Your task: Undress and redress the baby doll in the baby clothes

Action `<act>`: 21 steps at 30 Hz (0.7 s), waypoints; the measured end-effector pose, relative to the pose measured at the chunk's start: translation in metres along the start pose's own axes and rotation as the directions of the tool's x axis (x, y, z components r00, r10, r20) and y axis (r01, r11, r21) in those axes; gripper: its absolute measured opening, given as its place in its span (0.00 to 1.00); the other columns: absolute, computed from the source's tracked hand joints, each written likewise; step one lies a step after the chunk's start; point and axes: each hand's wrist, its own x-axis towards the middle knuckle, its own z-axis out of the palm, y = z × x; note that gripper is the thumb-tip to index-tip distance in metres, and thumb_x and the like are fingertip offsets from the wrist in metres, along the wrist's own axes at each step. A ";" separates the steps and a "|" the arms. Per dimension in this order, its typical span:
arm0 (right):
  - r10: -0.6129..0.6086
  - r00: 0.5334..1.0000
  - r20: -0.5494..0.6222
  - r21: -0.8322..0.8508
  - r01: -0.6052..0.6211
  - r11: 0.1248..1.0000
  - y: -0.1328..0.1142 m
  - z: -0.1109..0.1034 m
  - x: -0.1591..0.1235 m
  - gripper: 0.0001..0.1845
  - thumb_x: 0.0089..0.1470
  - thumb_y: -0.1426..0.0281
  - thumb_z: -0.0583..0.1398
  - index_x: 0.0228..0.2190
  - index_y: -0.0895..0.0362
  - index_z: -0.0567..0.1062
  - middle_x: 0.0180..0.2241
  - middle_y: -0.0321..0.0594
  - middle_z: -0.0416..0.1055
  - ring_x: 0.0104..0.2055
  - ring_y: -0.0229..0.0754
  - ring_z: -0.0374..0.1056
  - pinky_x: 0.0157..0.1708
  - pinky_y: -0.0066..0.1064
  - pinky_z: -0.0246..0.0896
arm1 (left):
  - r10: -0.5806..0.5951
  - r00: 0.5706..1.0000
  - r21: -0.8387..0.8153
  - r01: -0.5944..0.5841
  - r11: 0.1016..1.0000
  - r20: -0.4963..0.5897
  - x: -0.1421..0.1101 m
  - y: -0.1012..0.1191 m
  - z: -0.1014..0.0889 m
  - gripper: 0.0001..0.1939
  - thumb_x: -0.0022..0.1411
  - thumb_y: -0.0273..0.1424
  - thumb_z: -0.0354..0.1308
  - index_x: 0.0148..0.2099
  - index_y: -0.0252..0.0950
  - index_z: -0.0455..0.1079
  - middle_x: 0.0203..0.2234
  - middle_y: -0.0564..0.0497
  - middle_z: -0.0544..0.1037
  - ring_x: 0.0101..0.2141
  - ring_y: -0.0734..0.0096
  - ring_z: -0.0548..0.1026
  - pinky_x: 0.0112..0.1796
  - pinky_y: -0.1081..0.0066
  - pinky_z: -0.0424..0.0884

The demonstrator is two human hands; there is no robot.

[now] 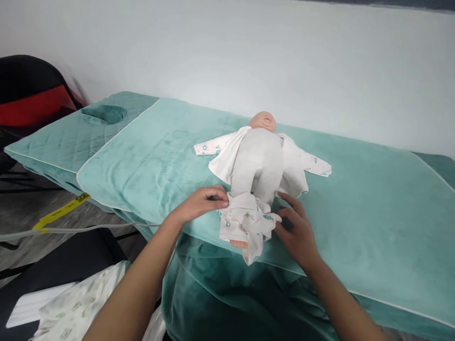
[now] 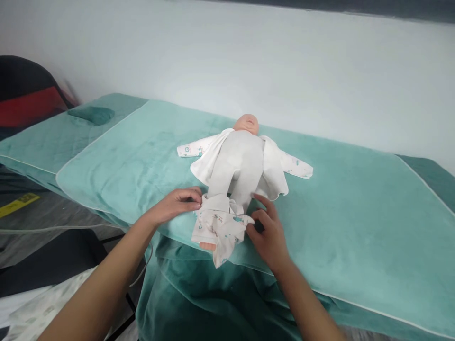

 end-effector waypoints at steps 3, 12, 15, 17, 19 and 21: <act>-0.046 0.999 0.023 -0.080 0.048 0.996 0.002 0.000 0.010 0.06 0.52 0.73 0.58 0.28 0.52 0.65 0.67 0.46 0.54 0.65 0.56 0.56 0.53 0.49 0.61 | 0.020 0.996 0.028 -0.018 0.999 -0.083 -0.002 0.001 0.008 0.11 0.58 0.37 0.63 0.32 0.35 0.70 0.34 0.52 0.70 0.36 0.71 0.69 0.41 0.70 0.65; -0.072 0.992 0.101 -0.159 0.087 0.983 0.009 -0.008 0.023 0.07 0.49 0.75 0.57 0.28 0.52 0.64 0.67 0.46 0.55 0.63 0.55 0.61 0.49 0.47 0.65 | 0.134 0.985 0.152 -0.117 0.981 -0.106 -0.012 0.000 0.019 0.14 0.63 0.38 0.60 0.49 0.41 0.75 0.51 0.45 0.70 0.53 0.61 0.70 0.56 0.63 0.62; -0.067 0.996 0.065 -0.140 0.076 0.987 0.009 -0.010 0.029 0.07 0.48 0.75 0.56 0.27 0.51 0.64 0.63 0.45 0.63 0.60 0.53 0.65 0.51 0.47 0.64 | 0.150 0.973 0.184 -0.117 0.976 -0.176 -0.012 0.004 0.026 0.15 0.65 0.39 0.58 0.52 0.43 0.75 0.51 0.45 0.70 0.53 0.62 0.69 0.56 0.62 0.63; -0.047 0.998 0.050 -0.100 0.052 0.994 0.008 -0.013 0.036 0.07 0.48 0.75 0.56 0.26 0.51 0.63 0.59 0.44 0.68 0.57 0.52 0.68 0.51 0.47 0.64 | 0.197 0.943 0.228 -0.137 0.964 -0.267 -0.010 0.012 0.032 0.15 0.65 0.39 0.58 0.52 0.43 0.74 0.51 0.46 0.71 0.53 0.62 0.69 0.57 0.61 0.63; -0.012 1.000 0.027 -0.047 0.013 0.999 0.004 -0.019 0.043 0.06 0.48 0.74 0.56 0.25 0.51 0.63 0.54 0.43 0.73 0.54 0.51 0.70 0.50 0.45 0.65 | 0.254 0.919 0.285 -0.167 0.944 -0.300 -0.007 0.022 0.039 0.12 0.65 0.38 0.58 0.48 0.42 0.76 0.49 0.46 0.72 0.52 0.62 0.69 0.56 0.61 0.63; 0.034 0.999 -0.005 -0.023 -0.035 0.999 -0.001 -0.026 0.051 0.06 0.48 0.74 0.55 0.25 0.51 0.63 0.49 0.42 0.77 0.50 0.50 0.73 0.47 0.43 0.66 | 0.283 0.920 0.354 -0.178 0.918 -0.273 -0.001 0.031 0.046 0.11 0.65 0.38 0.58 0.45 0.42 0.77 0.48 0.47 0.74 0.51 0.62 0.70 0.55 0.61 0.64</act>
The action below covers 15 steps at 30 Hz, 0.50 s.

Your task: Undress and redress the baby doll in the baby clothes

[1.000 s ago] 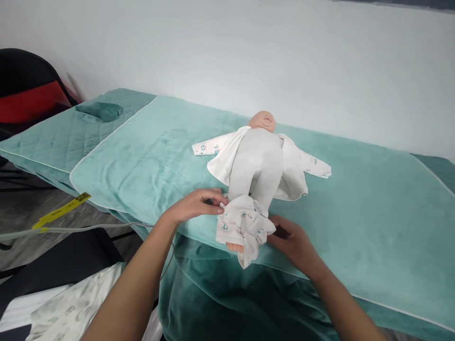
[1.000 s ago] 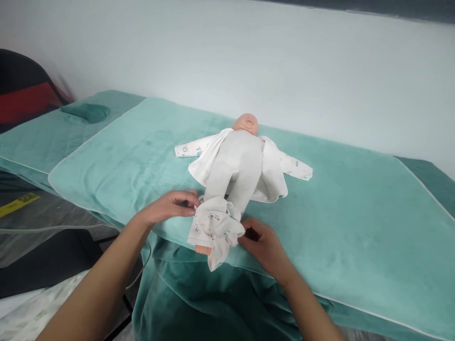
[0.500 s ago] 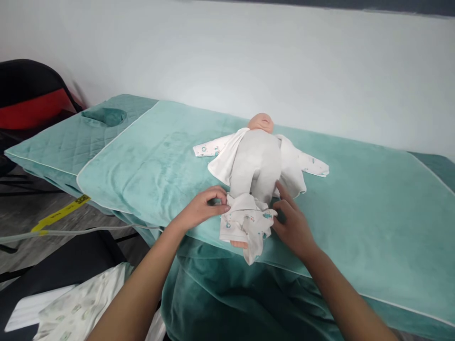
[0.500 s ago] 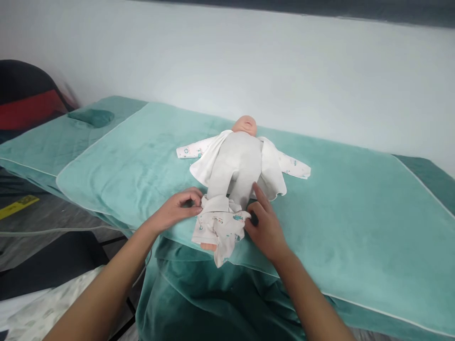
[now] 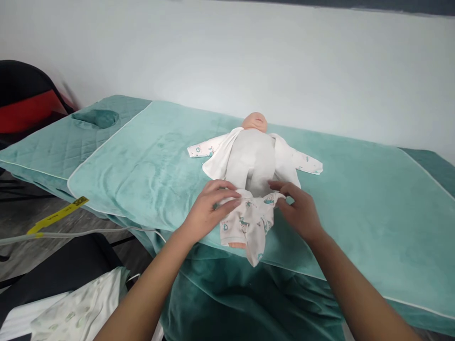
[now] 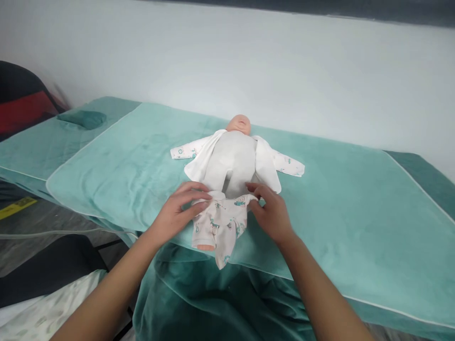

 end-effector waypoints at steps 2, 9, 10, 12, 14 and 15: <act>0.032 0.998 -0.044 -0.020 -0.033 0.999 -0.007 -0.007 0.007 0.06 0.48 0.74 0.55 0.25 0.51 0.63 0.45 0.41 0.79 0.45 0.50 0.74 0.43 0.41 0.67 | 0.026 0.998 0.081 -0.031 0.996 0.054 0.008 0.008 0.006 0.10 0.65 0.38 0.58 0.43 0.42 0.78 0.46 0.47 0.74 0.51 0.61 0.70 0.54 0.61 0.65; -0.054 0.996 -0.068 -0.043 0.051 0.998 -0.026 -0.012 0.013 0.11 0.46 0.76 0.54 0.33 0.51 0.66 0.49 0.42 0.76 0.45 0.49 0.73 0.42 0.40 0.67 | 0.069 0.959 0.160 -0.116 0.980 0.274 0.034 0.033 0.024 0.08 0.60 0.38 0.62 0.40 0.41 0.77 0.45 0.48 0.75 0.51 0.57 0.68 0.52 0.59 0.64; -0.063 0.996 -0.057 -0.034 0.061 0.998 -0.027 -0.012 0.012 0.12 0.46 0.76 0.54 0.35 0.51 0.67 0.50 0.42 0.76 0.47 0.50 0.73 0.43 0.40 0.67 | 0.057 0.958 0.137 -0.099 0.986 0.282 0.036 0.037 0.025 0.10 0.61 0.40 0.61 0.37 0.40 0.76 0.43 0.48 0.76 0.49 0.58 0.69 0.51 0.59 0.65; -0.093 0.994 -0.052 -0.020 0.092 0.996 -0.029 -0.011 0.011 0.15 0.47 0.76 0.54 0.38 0.51 0.68 0.52 0.41 0.74 0.49 0.50 0.72 0.45 0.41 0.67 | 0.016 0.955 0.088 -0.044 0.995 0.295 0.041 0.044 0.027 0.16 0.64 0.44 0.56 0.32 0.38 0.74 0.38 0.49 0.76 0.45 0.60 0.71 0.45 0.61 0.67; -0.124 0.991 -0.046 -0.026 0.123 0.992 -0.030 -0.012 0.011 0.18 0.47 0.77 0.54 0.40 0.50 0.69 0.53 0.41 0.73 0.52 0.50 0.71 0.47 0.41 0.67 | -0.048 0.953 0.066 0.029 0.997 0.300 0.045 0.048 0.027 0.18 0.65 0.43 0.53 0.28 0.38 0.71 0.33 0.49 0.74 0.40 0.63 0.71 0.39 0.64 0.66; -0.137 0.990 -0.037 -0.033 0.136 0.990 -0.029 -0.012 0.011 0.19 0.47 0.78 0.54 0.41 0.50 0.69 0.54 0.41 0.73 0.53 0.50 0.70 0.49 0.42 0.67 | -0.081 0.950 0.063 0.064 0.996 0.303 0.047 0.049 0.027 0.17 0.65 0.42 0.54 0.28 0.38 0.69 0.31 0.50 0.73 0.38 0.64 0.71 0.36 0.65 0.65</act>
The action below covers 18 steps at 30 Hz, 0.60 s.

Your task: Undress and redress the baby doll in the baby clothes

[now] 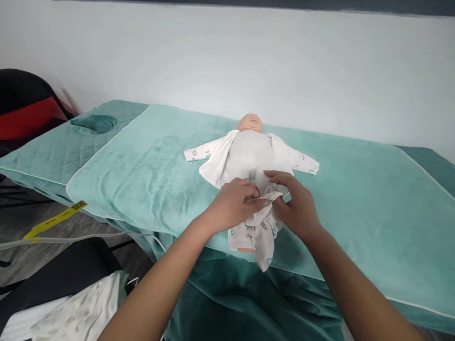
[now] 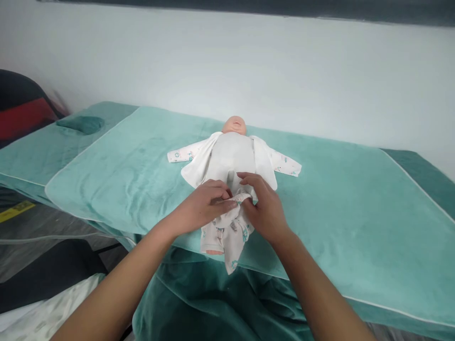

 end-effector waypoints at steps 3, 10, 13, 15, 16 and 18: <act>-0.011 0.999 0.040 -0.012 0.012 1.000 0.006 0.001 0.001 0.21 0.48 0.78 0.54 0.44 0.50 0.69 0.55 0.41 0.72 0.55 0.50 0.69 0.52 0.44 0.66 | -0.060 0.997 -0.008 0.061 0.998 0.038 0.003 -0.001 -0.003 0.11 0.60 0.36 0.57 0.28 0.38 0.63 0.30 0.53 0.69 0.33 0.68 0.69 0.31 0.68 0.62; -0.031 0.992 0.122 -0.126 0.046 0.991 0.035 0.016 -0.001 0.29 0.54 0.70 0.58 0.58 0.52 0.63 0.67 0.47 0.55 0.70 0.53 0.48 0.64 0.54 0.51 | 0.025 0.968 0.285 0.048 0.957 -0.249 0.010 -0.025 0.001 0.06 0.56 0.24 0.51 0.30 0.39 0.58 0.28 0.54 0.68 0.31 0.69 0.65 0.31 0.68 0.57; 0.052 0.989 0.136 -0.182 -0.026 0.983 0.041 0.021 0.000 0.35 0.54 0.67 0.58 0.63 0.54 0.59 0.69 0.50 0.48 0.71 0.55 0.45 0.64 0.56 0.51 | -0.051 0.915 0.307 0.186 0.933 -0.399 0.017 -0.044 0.000 0.05 0.57 0.24 0.51 0.35 0.40 0.61 0.27 0.54 0.69 0.29 0.68 0.64 0.30 0.68 0.54; 0.068 0.989 0.133 -0.205 -0.040 0.978 0.042 0.022 0.002 0.35 0.54 0.67 0.59 0.62 0.56 0.60 0.68 0.52 0.51 0.69 0.56 0.49 0.63 0.55 0.53 | -0.103 0.894 0.288 0.247 0.925 -0.436 0.023 -0.057 -0.002 0.06 0.58 0.26 0.52 0.38 0.41 0.63 0.27 0.54 0.70 0.29 0.67 0.65 0.30 0.68 0.54; 0.068 0.989 0.131 -0.216 -0.039 0.976 0.043 0.021 0.003 0.34 0.53 0.68 0.58 0.62 0.56 0.61 0.67 0.52 0.54 0.68 0.56 0.52 0.62 0.55 0.54 | -0.128 0.889 0.255 0.260 0.931 -0.439 0.026 -0.062 -0.003 0.05 0.58 0.26 0.52 0.38 0.40 0.63 0.27 0.54 0.70 0.30 0.68 0.65 0.31 0.69 0.54; 0.069 0.990 0.123 -0.235 -0.038 0.971 0.043 0.018 0.008 0.32 0.52 0.71 0.58 0.59 0.57 0.65 0.64 0.51 0.61 0.65 0.57 0.58 0.61 0.53 0.58 | -0.179 0.893 0.123 0.250 0.960 -0.413 0.031 -0.068 -0.005 0.04 0.57 0.26 0.53 0.36 0.39 0.64 0.26 0.55 0.70 0.30 0.69 0.66 0.32 0.70 0.56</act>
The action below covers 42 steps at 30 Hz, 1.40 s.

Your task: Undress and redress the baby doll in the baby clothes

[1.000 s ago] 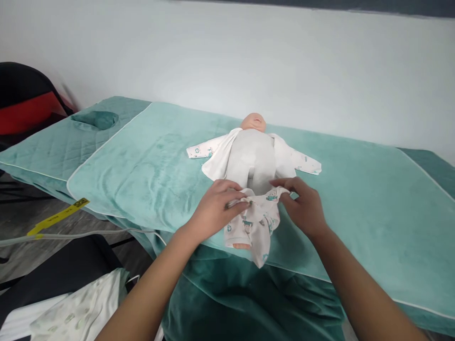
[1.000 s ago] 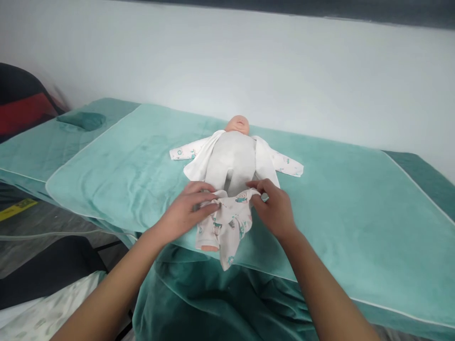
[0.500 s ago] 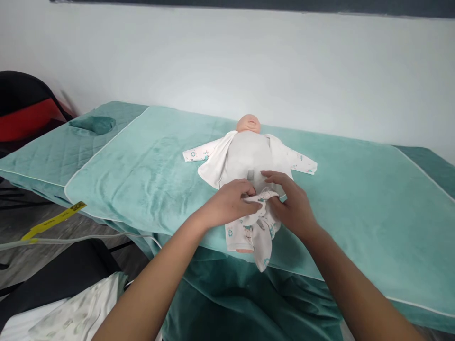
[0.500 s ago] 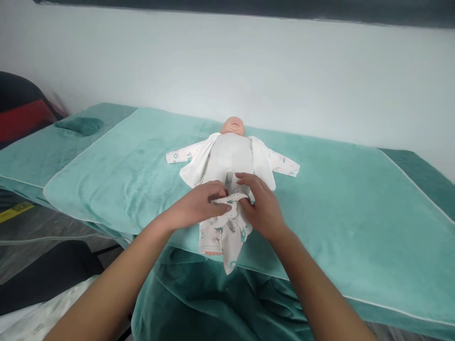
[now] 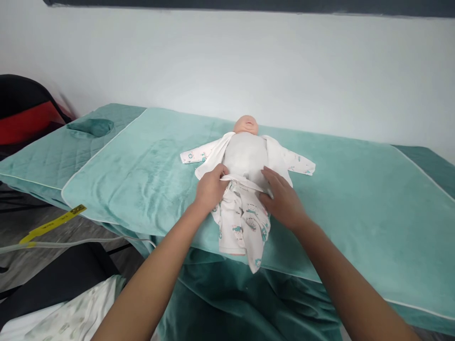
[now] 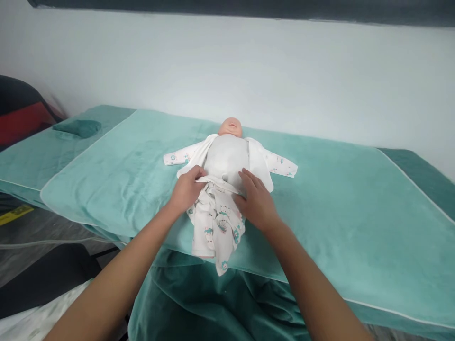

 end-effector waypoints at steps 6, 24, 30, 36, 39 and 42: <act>0.120 0.992 -0.023 0.135 -0.116 0.984 0.015 -0.007 0.013 0.26 0.47 0.77 0.55 0.49 0.53 0.73 0.48 0.44 0.76 0.46 0.50 0.73 0.44 0.42 0.69 | -0.004 0.934 -0.337 0.133 0.932 0.358 0.006 0.007 -0.018 0.12 0.54 0.38 0.62 0.30 0.36 0.65 0.24 0.57 0.65 0.25 0.76 0.61 0.27 0.73 0.55; 0.315 0.934 -0.171 0.627 -0.143 0.765 0.028 0.024 -0.010 0.20 0.50 0.70 0.60 0.47 0.51 0.70 0.43 0.41 0.70 0.46 0.44 0.69 0.43 0.37 0.67 | 0.266 0.896 -0.052 -0.265 0.963 0.357 -0.016 0.019 -0.017 0.10 0.59 0.39 0.61 0.37 0.38 0.74 0.30 0.53 0.71 0.33 0.70 0.69 0.33 0.70 0.63; 0.165 0.964 -0.208 0.513 -0.036 0.858 0.032 0.029 -0.014 0.21 0.55 0.72 0.55 0.51 0.50 0.70 0.54 0.43 0.69 0.56 0.47 0.66 0.53 0.43 0.65 | 0.406 0.873 0.142 -0.453 0.880 0.270 -0.020 0.020 -0.012 0.08 0.67 0.34 0.52 0.38 0.38 0.69 0.37 0.48 0.75 0.42 0.63 0.72 0.42 0.64 0.67; 0.152 0.984 -0.096 0.450 -0.093 0.888 0.039 0.035 -0.017 0.38 0.50 0.73 0.58 0.63 0.47 0.61 0.64 0.43 0.60 0.64 0.51 0.59 0.60 0.49 0.60 | 0.267 0.964 0.037 -0.266 0.963 -0.016 -0.003 0.000 0.000 0.05 0.67 0.29 0.49 0.38 0.37 0.65 0.53 0.42 0.73 0.52 0.61 0.72 0.52 0.62 0.65; 0.184 0.981 -0.068 0.530 -0.121 0.839 0.037 0.033 -0.013 0.40 0.48 0.74 0.59 0.63 0.49 0.62 0.62 0.44 0.64 0.61 0.49 0.63 0.57 0.45 0.64 | 0.164 0.986 -0.077 -0.165 0.983 -0.025 0.010 -0.007 0.007 0.05 0.66 0.31 0.50 0.36 0.39 0.63 0.50 0.45 0.76 0.51 0.62 0.73 0.49 0.64 0.66; 0.238 0.969 -0.061 0.484 -0.180 0.856 0.030 0.023 0.001 0.34 0.45 0.73 0.59 0.56 0.53 0.71 0.51 0.44 0.75 0.51 0.48 0.72 0.53 0.43 0.67 | 0.095 0.993 -0.102 -0.102 0.989 -0.074 0.024 -0.010 0.011 0.05 0.66 0.32 0.51 0.35 0.40 0.62 0.40 0.50 0.78 0.43 0.65 0.75 0.42 0.68 0.66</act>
